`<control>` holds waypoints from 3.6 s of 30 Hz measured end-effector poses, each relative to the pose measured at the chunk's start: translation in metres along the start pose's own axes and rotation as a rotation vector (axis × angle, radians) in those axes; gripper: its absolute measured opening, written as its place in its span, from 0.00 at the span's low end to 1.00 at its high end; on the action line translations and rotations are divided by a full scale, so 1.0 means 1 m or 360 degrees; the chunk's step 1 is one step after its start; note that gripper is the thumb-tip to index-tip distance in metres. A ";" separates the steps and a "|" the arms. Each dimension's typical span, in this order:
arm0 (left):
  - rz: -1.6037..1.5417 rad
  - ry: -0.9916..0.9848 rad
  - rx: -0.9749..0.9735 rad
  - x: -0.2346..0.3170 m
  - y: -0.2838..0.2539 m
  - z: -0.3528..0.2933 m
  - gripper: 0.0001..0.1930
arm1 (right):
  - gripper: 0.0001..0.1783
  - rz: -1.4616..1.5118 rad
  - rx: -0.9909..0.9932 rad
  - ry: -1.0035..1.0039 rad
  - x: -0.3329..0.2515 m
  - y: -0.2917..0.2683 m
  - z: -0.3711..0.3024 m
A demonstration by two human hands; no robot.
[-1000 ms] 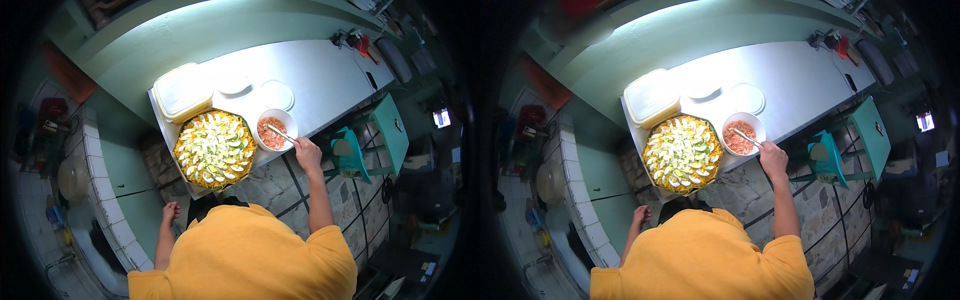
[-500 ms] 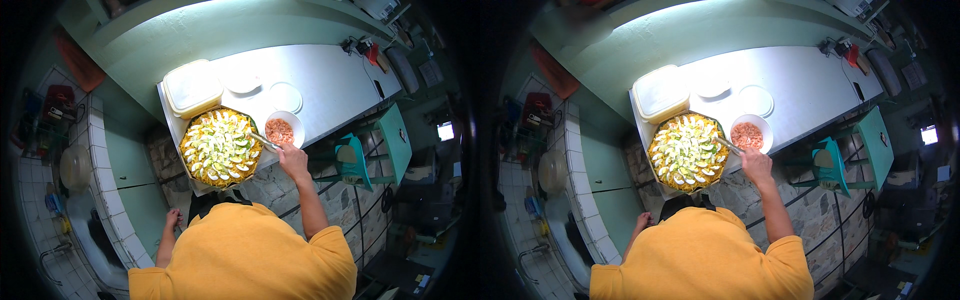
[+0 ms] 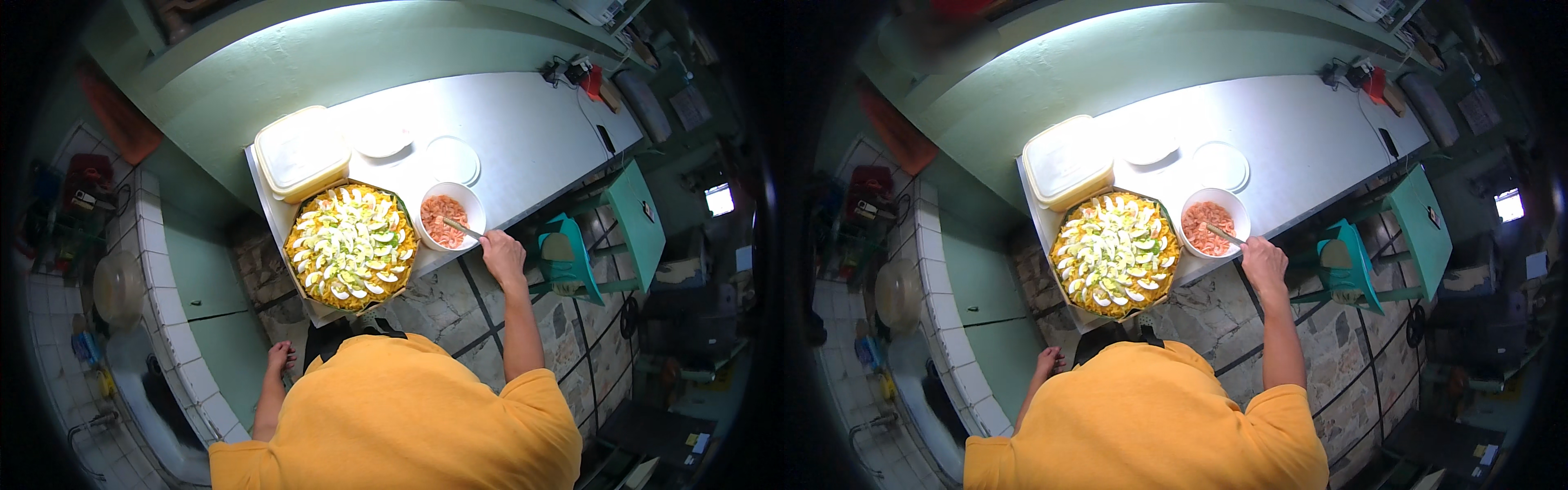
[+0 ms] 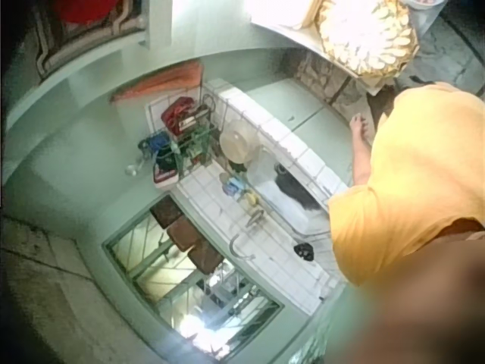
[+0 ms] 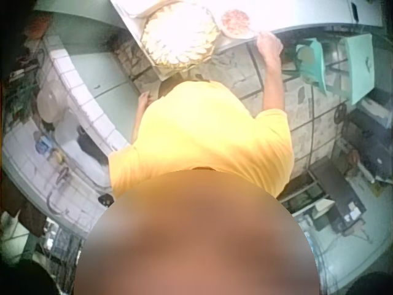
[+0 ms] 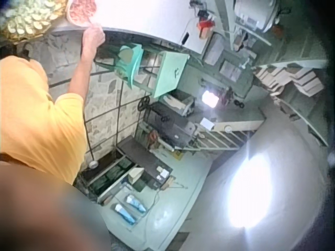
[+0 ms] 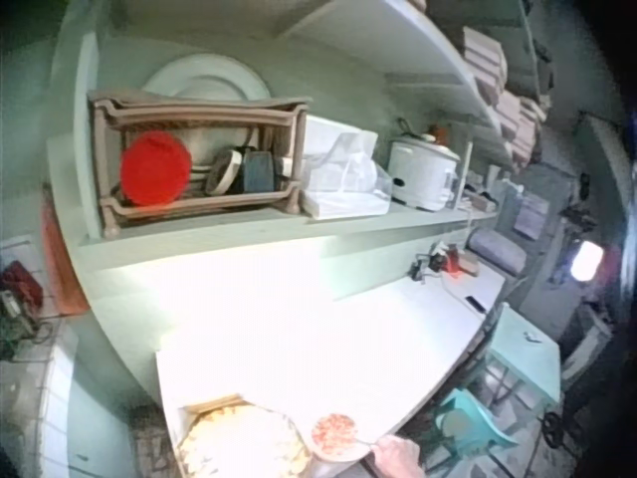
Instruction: The person receives a large round dish topped with sliced eggs and vegetables, then uses tongs to add shrimp and fried noodles from separate containers onto the dish. The person places the completed dish on a countertop.
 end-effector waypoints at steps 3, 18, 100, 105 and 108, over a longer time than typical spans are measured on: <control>-0.0027 -0.0032 -0.0010 -0.002 0.001 -0.001 0.12 | 0.12 0.0084 0.0109 0.0011 0.002 -0.021 -0.012; -0.0234 0.0050 0.0129 -0.040 -0.001 -0.015 0.11 | 0.13 0.0193 0.0037 -0.1190 -0.231 0.077 0.000; -0.0043 0.0002 -0.0010 -0.018 0.004 -0.001 0.14 | 0.11 -0.0038 -0.0043 -0.0158 0.009 0.011 0.011; -0.0063 0.0068 -0.0036 -0.030 0.000 0.000 0.15 | 0.11 0.0241 0.0151 -0.0132 0.016 -0.019 -0.014; -0.0076 0.0043 -0.0023 -0.030 0.000 0.002 0.15 | 0.11 0.0614 0.0086 -0.0192 0.008 -0.018 -0.032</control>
Point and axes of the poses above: each hand's wrist, its own z-axis towards the middle knuckle, its own y-axis out of the palm, x = y × z, the point moved 6 cm from there along z, towards the middle knuckle, and after that the axes turned 9 degrees about -x, right-handed, at the moved point
